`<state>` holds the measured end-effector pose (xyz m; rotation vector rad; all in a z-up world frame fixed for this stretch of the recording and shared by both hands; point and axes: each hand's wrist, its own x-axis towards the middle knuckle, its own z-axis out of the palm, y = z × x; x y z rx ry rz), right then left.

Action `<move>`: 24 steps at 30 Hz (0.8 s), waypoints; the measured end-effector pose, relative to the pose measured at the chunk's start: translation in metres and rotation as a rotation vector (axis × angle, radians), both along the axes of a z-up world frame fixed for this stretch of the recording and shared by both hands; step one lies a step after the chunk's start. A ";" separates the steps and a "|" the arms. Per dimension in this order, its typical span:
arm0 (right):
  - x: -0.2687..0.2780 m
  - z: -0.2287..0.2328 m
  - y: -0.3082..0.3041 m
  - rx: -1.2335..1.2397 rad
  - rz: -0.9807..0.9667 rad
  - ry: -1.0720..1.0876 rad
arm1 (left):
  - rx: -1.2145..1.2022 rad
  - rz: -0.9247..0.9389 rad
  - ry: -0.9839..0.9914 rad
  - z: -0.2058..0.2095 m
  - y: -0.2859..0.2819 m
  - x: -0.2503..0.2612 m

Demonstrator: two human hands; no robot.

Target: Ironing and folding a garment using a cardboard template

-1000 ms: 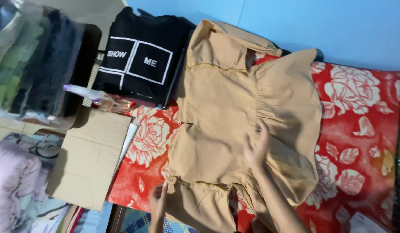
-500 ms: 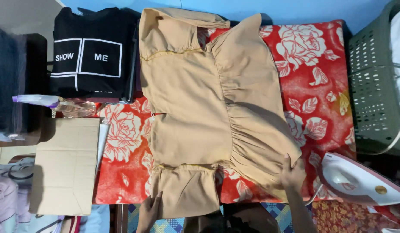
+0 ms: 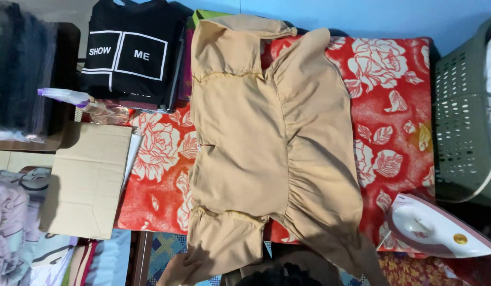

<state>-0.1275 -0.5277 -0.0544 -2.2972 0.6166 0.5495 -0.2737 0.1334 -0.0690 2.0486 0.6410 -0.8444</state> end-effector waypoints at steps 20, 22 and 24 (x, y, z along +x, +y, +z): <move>0.415 -0.061 0.068 -0.766 -0.023 -0.869 | 1.224 0.509 -0.444 0.004 -0.076 0.299; 0.393 0.016 0.108 -0.595 0.031 -0.987 | 1.251 0.300 -0.554 0.001 -0.090 0.292; 0.374 0.049 0.124 -0.418 0.074 -1.105 | 1.266 0.088 -0.672 0.022 -0.103 0.299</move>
